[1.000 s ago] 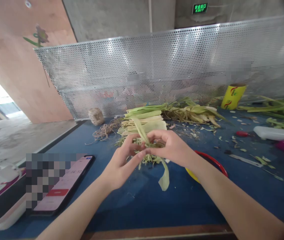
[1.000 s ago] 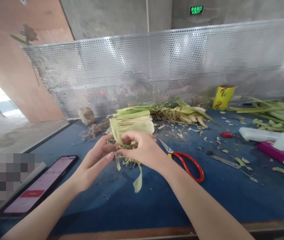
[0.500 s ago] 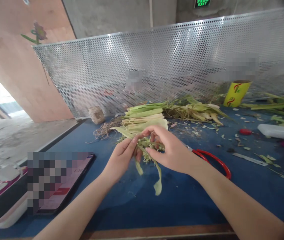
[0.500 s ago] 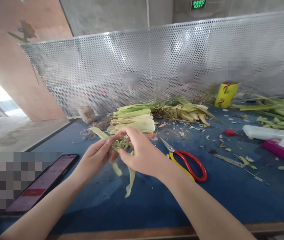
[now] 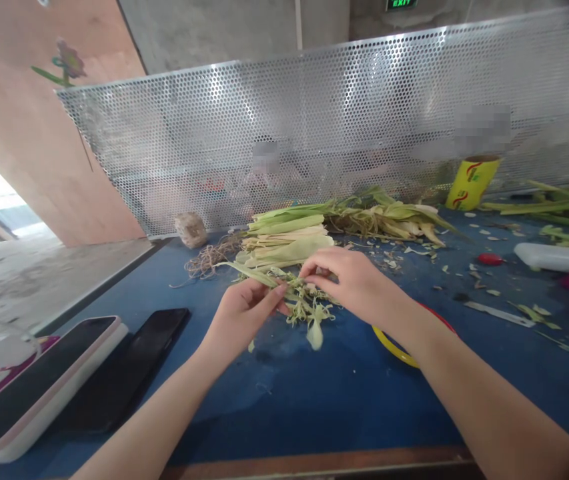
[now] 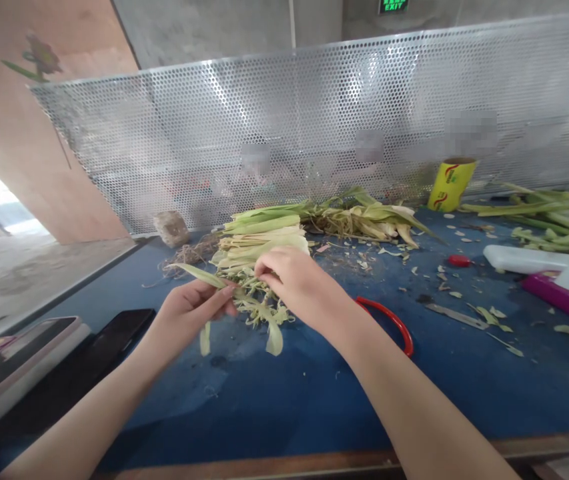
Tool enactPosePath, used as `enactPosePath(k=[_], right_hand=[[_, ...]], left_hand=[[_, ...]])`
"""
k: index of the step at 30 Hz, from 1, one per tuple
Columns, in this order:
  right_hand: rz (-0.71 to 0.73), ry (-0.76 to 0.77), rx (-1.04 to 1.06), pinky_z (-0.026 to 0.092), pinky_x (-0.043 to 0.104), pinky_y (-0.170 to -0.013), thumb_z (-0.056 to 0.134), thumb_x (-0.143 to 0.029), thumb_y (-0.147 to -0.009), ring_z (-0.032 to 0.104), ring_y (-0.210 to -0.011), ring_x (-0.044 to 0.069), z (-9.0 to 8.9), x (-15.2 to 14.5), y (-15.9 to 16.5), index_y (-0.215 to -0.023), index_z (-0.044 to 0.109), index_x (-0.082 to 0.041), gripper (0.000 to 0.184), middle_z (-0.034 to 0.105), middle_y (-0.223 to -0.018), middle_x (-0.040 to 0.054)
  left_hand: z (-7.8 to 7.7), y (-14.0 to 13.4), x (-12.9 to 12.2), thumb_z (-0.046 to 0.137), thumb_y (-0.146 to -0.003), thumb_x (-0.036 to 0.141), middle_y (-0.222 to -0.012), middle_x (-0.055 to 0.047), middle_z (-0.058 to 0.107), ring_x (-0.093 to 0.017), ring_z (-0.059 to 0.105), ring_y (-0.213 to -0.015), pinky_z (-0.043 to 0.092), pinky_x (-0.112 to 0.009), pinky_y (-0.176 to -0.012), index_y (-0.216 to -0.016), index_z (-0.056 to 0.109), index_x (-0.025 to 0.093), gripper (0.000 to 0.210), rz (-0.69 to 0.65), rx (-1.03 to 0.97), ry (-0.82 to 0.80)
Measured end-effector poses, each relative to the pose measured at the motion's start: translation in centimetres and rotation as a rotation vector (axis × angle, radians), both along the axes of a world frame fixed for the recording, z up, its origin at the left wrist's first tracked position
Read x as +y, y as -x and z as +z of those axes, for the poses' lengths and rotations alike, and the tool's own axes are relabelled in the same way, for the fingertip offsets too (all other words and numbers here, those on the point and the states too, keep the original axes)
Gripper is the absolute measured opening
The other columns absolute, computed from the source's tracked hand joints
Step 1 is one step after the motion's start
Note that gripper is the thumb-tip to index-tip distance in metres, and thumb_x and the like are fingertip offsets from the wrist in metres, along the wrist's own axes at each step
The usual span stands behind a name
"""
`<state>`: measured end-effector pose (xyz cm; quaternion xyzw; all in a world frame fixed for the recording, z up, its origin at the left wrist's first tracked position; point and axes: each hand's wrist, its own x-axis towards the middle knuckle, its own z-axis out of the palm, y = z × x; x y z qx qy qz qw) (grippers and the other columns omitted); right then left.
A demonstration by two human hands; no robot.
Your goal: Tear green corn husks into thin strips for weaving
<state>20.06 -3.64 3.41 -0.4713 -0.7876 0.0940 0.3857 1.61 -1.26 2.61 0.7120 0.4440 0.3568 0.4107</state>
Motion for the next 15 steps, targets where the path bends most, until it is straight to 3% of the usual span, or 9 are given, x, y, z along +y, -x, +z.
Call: enactPosePath(k=[3,6,10,15], right_hand=[[-0.047,-0.01,0.029,0.039,0.024,-0.059,0.05,-0.017,-0.079,0.053,-0.069,0.013,0.1,0.1,-0.8,-0.075,0.059,-0.021,0.011,0.06,-0.078,0.0006],[-0.091,0.035,0.054,0.039,0.024,-0.056,0.05,-0.02,-0.078,0.052,-0.064,0.012,0.3,0.1,-1.1,-0.075,0.059,-0.021,0.01,0.06,-0.076,0.0004],[-0.057,0.085,0.014,0.041,0.026,-0.066,0.05,-0.023,-0.078,0.055,-0.077,0.014,0.5,-0.3,-0.9,-0.078,0.062,-0.022,0.012,0.062,-0.083,0.0014],[-0.026,0.126,0.112,0.04,0.028,-0.074,0.048,-0.038,-0.08,0.055,-0.086,0.015,0.6,-0.6,0.0,-0.084,0.063,-0.024,0.021,0.063,-0.089,0.0004]], left_hand=[[0.1,0.1,0.1,0.061,-0.071,0.039,-0.053,-0.001,0.061,-0.008,0.043,-0.045,0.035,-0.02,-0.045,-0.07,0.066,0.013,0.027,0.036,-0.035,-0.034],[0.1,0.2,0.2,0.062,-0.07,0.038,-0.055,-0.001,0.061,-0.007,0.038,-0.044,0.032,-0.021,-0.045,-0.087,0.067,0.013,0.03,0.042,-0.177,-0.012],[-0.1,0.3,0.4,0.056,-0.074,0.042,-0.056,-0.001,0.06,-0.006,0.03,-0.044,0.028,-0.02,-0.043,-0.101,0.063,0.014,0.04,0.003,-0.337,0.064],[-0.1,-0.2,0.0,0.06,-0.071,0.039,-0.053,-0.003,0.058,-0.005,0.031,-0.043,0.028,-0.02,-0.041,-0.069,0.067,0.011,0.029,-0.084,-0.25,0.134]])
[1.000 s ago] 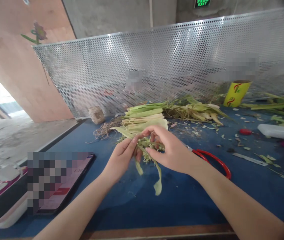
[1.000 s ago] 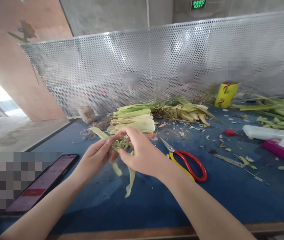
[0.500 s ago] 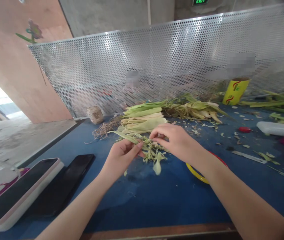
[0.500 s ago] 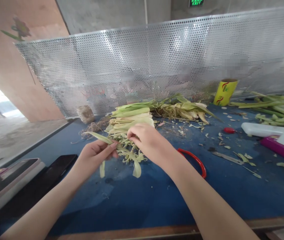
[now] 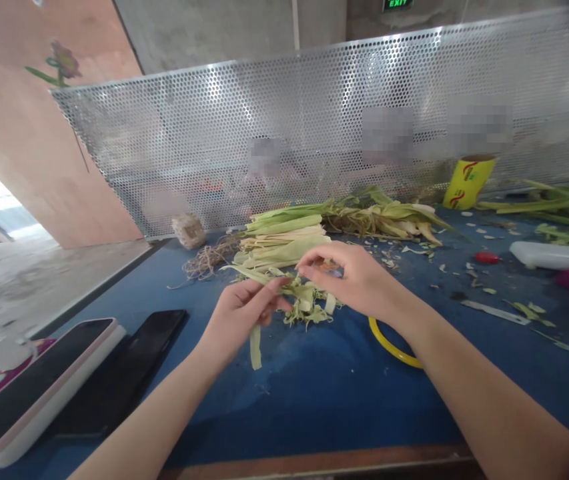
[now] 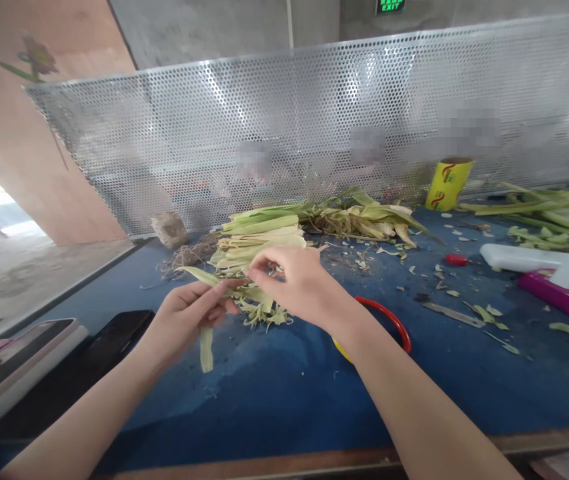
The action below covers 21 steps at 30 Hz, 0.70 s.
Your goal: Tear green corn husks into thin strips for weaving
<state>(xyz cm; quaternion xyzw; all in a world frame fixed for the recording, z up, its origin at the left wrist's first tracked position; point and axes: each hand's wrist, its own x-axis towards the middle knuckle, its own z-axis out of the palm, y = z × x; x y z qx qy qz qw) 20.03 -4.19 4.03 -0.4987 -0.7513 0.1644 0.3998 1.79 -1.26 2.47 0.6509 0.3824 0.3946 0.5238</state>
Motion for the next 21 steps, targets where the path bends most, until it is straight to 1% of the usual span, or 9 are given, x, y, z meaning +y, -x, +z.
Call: enactPosePath(k=[2,4,7,9,12,14,18,21], right_hand=[[0.052,0.023,0.065,0.041,0.028,-0.075,0.051,-0.042,-0.079,0.054,-0.087,0.015,-0.2,0.0,0.6,-0.087,0.064,-0.024,0.024,0.062,-0.093,0.0006],[0.098,0.035,0.091,0.041,0.028,-0.075,0.054,-0.044,-0.076,0.054,-0.087,0.015,-0.4,0.1,1.3,-0.087,0.064,-0.024,0.025,0.061,-0.095,0.0012],[0.107,0.035,0.108,0.041,0.028,-0.071,0.058,-0.04,-0.072,0.053,-0.082,0.015,-0.6,0.4,2.0,-0.083,0.064,-0.022,0.022,0.06,-0.091,0.002],[0.099,0.035,0.132,0.041,0.028,-0.068,0.061,-0.035,-0.07,0.052,-0.077,0.014,-0.6,0.6,2.3,-0.076,0.063,-0.02,0.016,0.06,-0.084,0.0013],[0.092,0.027,0.202,0.041,0.027,-0.063,0.061,-0.028,-0.068,0.051,-0.072,0.013,-0.3,0.9,2.5,-0.069,0.059,-0.019,0.009,0.058,-0.074,-0.0004],[0.114,0.003,0.242,0.041,0.026,-0.062,0.06,-0.025,-0.068,0.051,-0.07,0.012,0.0,1.1,2.7,-0.067,0.058,-0.019,0.006,0.057,-0.072,-0.001],[0.185,-0.074,0.288,0.042,0.026,-0.061,0.061,-0.027,-0.069,0.05,-0.067,0.011,0.7,1.1,3.4,-0.066,0.057,-0.019,0.009,0.054,-0.072,-0.0013],[0.215,-0.143,0.336,0.042,0.026,-0.062,0.062,-0.028,-0.07,0.048,-0.064,0.01,1.2,0.9,3.9,-0.064,0.054,-0.018,0.014,0.053,-0.071,-0.0016]], left_hand=[[0.0,-0.3,-0.3,0.062,-0.069,0.036,-0.05,-0.001,0.056,-0.005,0.034,-0.042,0.029,-0.02,-0.042,-0.06,0.065,0.012,0.026,-0.03,0.086,-0.023],[-0.1,-0.6,-0.4,0.061,-0.069,0.033,-0.049,-0.001,0.056,-0.006,0.036,-0.042,0.029,-0.019,-0.042,-0.058,0.065,0.013,0.023,-0.055,0.17,-0.057],[-0.2,-0.9,-0.6,0.054,-0.071,0.027,-0.042,0.001,0.05,-0.006,0.034,-0.04,0.027,-0.019,-0.042,-0.057,0.067,0.013,0.024,-0.068,0.288,-0.135],[-0.2,-1.0,-0.7,0.052,-0.072,0.025,-0.039,0.002,0.045,-0.006,0.032,-0.039,0.026,-0.019,-0.041,-0.056,0.068,0.013,0.026,-0.064,0.328,-0.194],[-0.2,-1.0,-0.7,0.052,-0.073,0.029,-0.045,0.0,0.053,-0.007,0.036,-0.04,0.028,-0.019,-0.041,-0.06,0.069,0.013,0.027,-0.072,0.316,-0.247],[-0.3,-0.9,-0.6,0.053,-0.074,0.034,-0.048,-0.002,0.058,-0.007,0.038,-0.041,0.03,-0.02,-0.04,-0.064,0.07,0.013,0.028,-0.09,0.301,-0.259],[-0.4,-0.6,-0.5,0.055,-0.074,0.038,-0.048,-0.003,0.058,-0.008,0.041,-0.042,0.031,-0.02,-0.04,-0.068,0.071,0.013,0.03,-0.134,0.274,-0.235],[-0.2,-0.7,-0.7,0.054,-0.075,0.035,-0.045,-0.002,0.055,-0.008,0.039,-0.042,0.03,-0.02,-0.04,-0.067,0.07,0.013,0.029,-0.164,0.253,-0.187]])
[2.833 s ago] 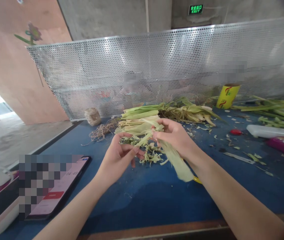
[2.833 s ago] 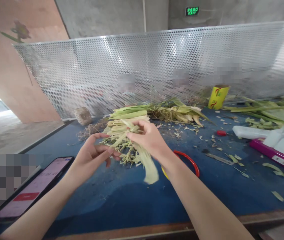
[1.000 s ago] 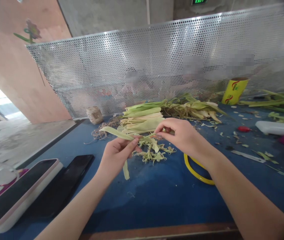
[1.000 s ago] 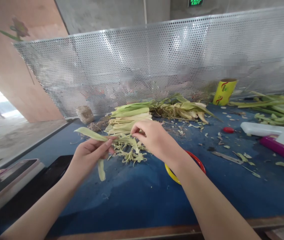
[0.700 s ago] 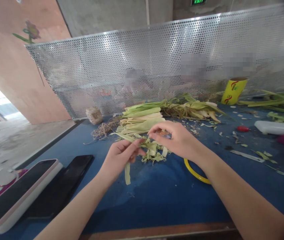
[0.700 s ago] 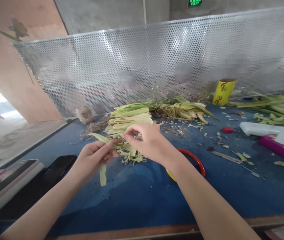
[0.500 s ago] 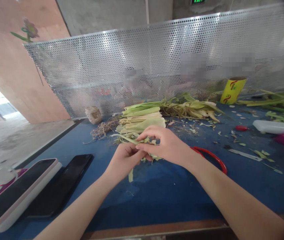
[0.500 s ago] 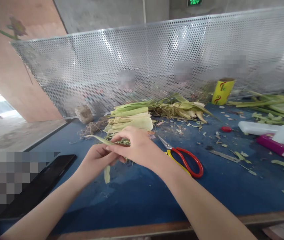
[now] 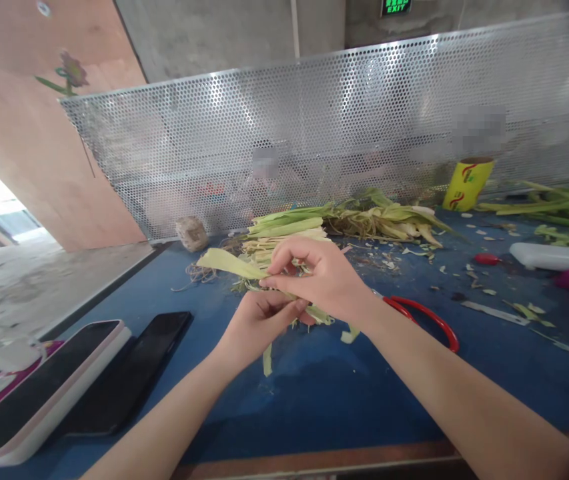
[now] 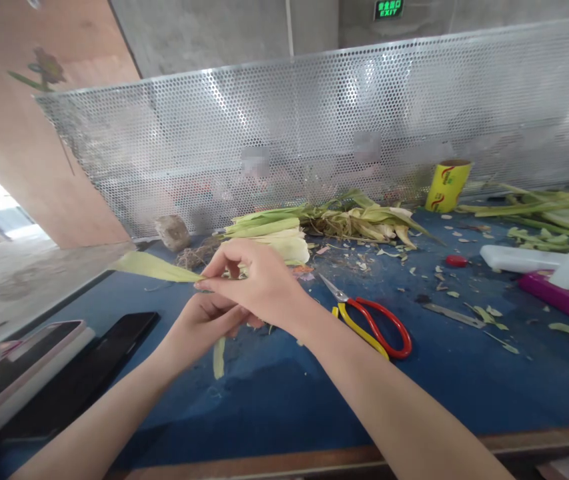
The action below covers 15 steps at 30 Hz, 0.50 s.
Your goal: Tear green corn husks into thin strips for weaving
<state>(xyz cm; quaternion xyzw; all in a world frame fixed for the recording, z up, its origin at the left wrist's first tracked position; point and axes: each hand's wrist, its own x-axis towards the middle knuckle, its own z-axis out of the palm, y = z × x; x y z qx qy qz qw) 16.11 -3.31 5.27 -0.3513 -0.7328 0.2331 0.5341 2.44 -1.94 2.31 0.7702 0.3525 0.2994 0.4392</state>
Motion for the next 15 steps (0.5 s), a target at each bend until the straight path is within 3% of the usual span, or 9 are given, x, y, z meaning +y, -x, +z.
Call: enactPosePath(k=[4,7,9,12,15], right_hand=[[0.097,-0.089,-0.064,0.043,0.025,-0.067,0.056,-0.024,-0.076,0.051,-0.073,0.011,0.6,-0.8,0.2,-0.069,0.057,-0.018,0.009,0.056,-0.076,-0.0005],[0.015,-0.127,-0.175,0.041,0.027,-0.077,0.052,-0.031,-0.08,0.051,-0.091,0.014,0.5,-1.2,-0.5,-0.088,0.059,-0.02,0.015,0.057,-0.095,0.0023],[-0.061,-0.028,-0.193,0.041,0.029,-0.079,0.048,-0.039,-0.082,0.05,-0.095,0.016,0.1,-1.2,-1.4,-0.099,0.057,-0.022,0.025,0.057,-0.103,0.0034],[0.01,0.303,-0.212,0.043,0.027,-0.068,0.046,-0.047,-0.081,0.055,-0.087,0.017,-0.8,-0.9,-2.6,-0.104,0.055,-0.024,0.034,0.059,-0.099,0.0048],[0.022,0.436,-0.27,0.038,0.023,-0.053,0.056,-0.047,-0.073,0.053,-0.066,0.013,-1.5,-0.8,-3.1,-0.092,0.058,-0.021,0.032,0.058,-0.078,0.0018]], left_hand=[[0.1,-0.1,-0.1,0.059,-0.07,0.029,-0.044,0.002,0.048,-0.007,0.037,-0.043,0.031,-0.019,-0.041,-0.055,0.063,0.014,0.021,0.017,-0.111,0.091],[0.1,0.0,0.1,0.062,-0.068,0.03,-0.042,0.005,0.037,-0.005,0.03,-0.042,0.028,-0.019,-0.04,-0.05,0.058,0.014,0.024,0.093,-0.307,0.234],[0.2,0.2,0.4,0.06,-0.07,0.035,-0.044,0.003,0.041,-0.005,0.028,-0.043,0.026,-0.018,-0.039,-0.05,0.059,0.013,0.03,0.105,-0.415,0.309],[0.3,0.4,0.7,0.063,-0.068,0.037,-0.049,-0.001,0.051,-0.005,0.032,-0.045,0.028,-0.017,-0.039,-0.051,0.06,0.011,0.031,0.133,-0.501,0.334],[0.2,0.4,0.9,0.07,-0.061,0.031,-0.046,0.002,0.051,-0.004,0.035,-0.042,0.029,-0.016,-0.04,-0.059,0.061,0.012,0.021,0.178,-0.483,0.3]])
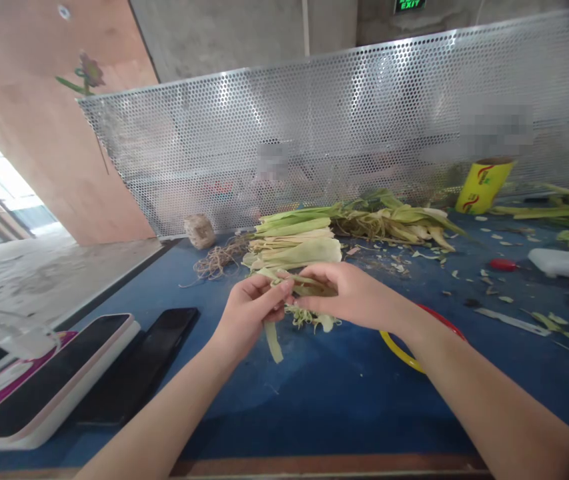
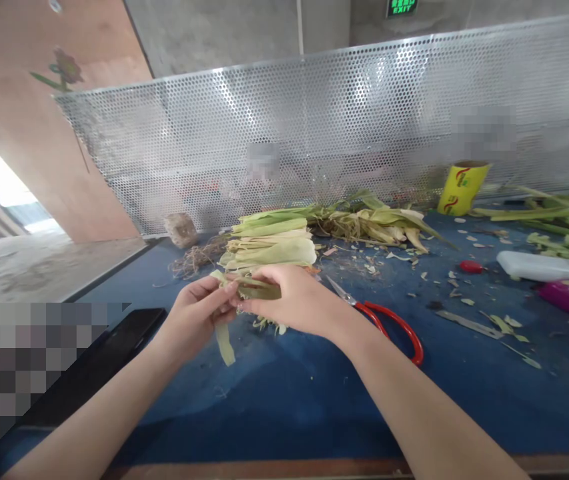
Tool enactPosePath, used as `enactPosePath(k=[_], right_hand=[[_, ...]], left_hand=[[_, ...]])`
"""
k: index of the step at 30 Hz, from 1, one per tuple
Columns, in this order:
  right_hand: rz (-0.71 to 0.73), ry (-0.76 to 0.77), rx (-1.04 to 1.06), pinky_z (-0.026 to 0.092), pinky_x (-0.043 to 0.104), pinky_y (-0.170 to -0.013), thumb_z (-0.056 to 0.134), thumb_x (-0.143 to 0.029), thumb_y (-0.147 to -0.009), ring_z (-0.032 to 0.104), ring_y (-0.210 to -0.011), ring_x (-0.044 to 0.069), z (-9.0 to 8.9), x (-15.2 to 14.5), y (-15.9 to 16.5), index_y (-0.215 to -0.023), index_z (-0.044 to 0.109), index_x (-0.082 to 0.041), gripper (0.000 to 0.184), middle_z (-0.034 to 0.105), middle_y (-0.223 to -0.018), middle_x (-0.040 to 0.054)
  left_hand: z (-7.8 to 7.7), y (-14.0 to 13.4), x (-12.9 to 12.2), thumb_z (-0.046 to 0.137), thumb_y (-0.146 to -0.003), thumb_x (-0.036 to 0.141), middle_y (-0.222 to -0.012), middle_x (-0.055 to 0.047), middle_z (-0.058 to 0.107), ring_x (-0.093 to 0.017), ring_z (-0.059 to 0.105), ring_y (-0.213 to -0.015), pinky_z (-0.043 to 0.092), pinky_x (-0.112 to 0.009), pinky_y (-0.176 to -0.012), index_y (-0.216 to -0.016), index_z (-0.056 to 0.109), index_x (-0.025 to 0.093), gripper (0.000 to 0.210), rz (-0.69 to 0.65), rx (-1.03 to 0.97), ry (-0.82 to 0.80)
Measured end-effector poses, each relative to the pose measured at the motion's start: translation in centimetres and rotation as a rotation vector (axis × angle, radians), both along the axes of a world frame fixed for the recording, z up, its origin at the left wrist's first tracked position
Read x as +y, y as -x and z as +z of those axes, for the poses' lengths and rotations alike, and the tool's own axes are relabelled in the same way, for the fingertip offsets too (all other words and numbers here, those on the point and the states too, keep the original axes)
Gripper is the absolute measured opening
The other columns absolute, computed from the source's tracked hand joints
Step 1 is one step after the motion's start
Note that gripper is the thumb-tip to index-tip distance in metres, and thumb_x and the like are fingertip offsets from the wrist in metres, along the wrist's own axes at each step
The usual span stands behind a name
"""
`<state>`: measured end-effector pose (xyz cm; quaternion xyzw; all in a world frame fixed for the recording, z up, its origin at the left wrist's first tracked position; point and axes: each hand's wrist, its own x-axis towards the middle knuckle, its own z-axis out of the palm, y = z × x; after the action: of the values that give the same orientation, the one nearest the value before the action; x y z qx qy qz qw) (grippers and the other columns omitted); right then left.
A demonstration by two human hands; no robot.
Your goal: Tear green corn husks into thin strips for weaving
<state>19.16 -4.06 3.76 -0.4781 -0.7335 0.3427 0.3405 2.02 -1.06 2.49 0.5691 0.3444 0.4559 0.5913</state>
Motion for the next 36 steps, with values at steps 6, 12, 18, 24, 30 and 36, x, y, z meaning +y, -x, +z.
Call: enactPosePath(k=[6,12,18,24,30,36], right_hand=[[-0.045,-0.003,-0.036,0.032,0.021,-0.047,0.05,-0.036,-0.078,0.044,-0.052,0.008,0.0,-0.2,0.4,-0.071,0.056,-0.018,0.021,0.052,-0.061,-0.0022],[-0.013,0.015,-0.03,0.036,0.022,-0.05,0.056,-0.036,-0.073,0.047,-0.056,0.01,0.2,0.0,-0.2,-0.066,0.055,-0.018,0.019,0.053,-0.063,-0.0015],[0.041,0.054,-0.07,0.041,0.025,-0.056,0.061,-0.039,-0.071,0.055,-0.068,0.016,0.8,-0.2,-1.0,-0.07,0.061,-0.02,0.019,0.06,-0.075,0.0022],[0.112,0.053,0.069,0.046,0.028,-0.071,0.059,-0.039,-0.074,0.057,-0.093,0.02,0.8,-0.2,-1.1,-0.1,0.061,-0.026,0.029,0.06,-0.105,0.0028],[0.042,0.016,0.17,0.045,0.023,-0.06,0.051,-0.038,-0.08,0.059,-0.071,0.013,0.1,0.0,0.0,-0.082,0.06,-0.018,0.021,0.063,-0.076,0.0018],[-0.077,-0.255,-0.06,0.036,0.021,-0.051,0.049,-0.028,-0.08,0.05,-0.057,0.009,0.0,-0.7,0.9,-0.071,0.057,-0.02,0.015,0.059,-0.065,-0.0019]], left_hand=[[-0.2,0.0,-0.1,0.07,-0.061,0.03,-0.051,0.001,0.059,-0.004,0.04,-0.039,0.028,-0.017,-0.037,-0.069,0.062,0.013,0.021,0.097,0.181,-0.172],[0.3,0.4,-0.1,0.067,-0.065,0.034,-0.053,0.001,0.06,-0.004,0.039,-0.04,0.031,-0.018,-0.039,-0.069,0.061,0.013,0.022,0.112,0.248,-0.223],[1.0,1.1,0.0,0.066,-0.065,0.037,-0.059,-0.001,0.063,-0.006,0.043,-0.042,0.033,-0.018,-0.041,-0.066,0.063,0.013,0.023,0.198,0.328,-0.32],[1.2,1.6,0.1,0.052,-0.076,0.045,-0.062,-0.002,0.063,-0.005,0.038,-0.04,0.029,-0.018,-0.038,-0.083,0.065,0.014,0.034,0.048,0.253,-0.242],[0.9,0.9,-0.4,0.06,-0.071,0.038,-0.071,-0.005,0.065,-0.009,0.051,-0.053,0.041,-0.02,-0.049,-0.065,0.063,0.014,0.025,-0.028,0.273,-0.24],[0.5,0.4,-0.4,0.066,-0.065,0.032,-0.055,0.001,0.057,-0.009,0.051,-0.053,0.042,-0.02,-0.051,-0.057,0.055,0.014,0.022,0.024,0.298,-0.266]])
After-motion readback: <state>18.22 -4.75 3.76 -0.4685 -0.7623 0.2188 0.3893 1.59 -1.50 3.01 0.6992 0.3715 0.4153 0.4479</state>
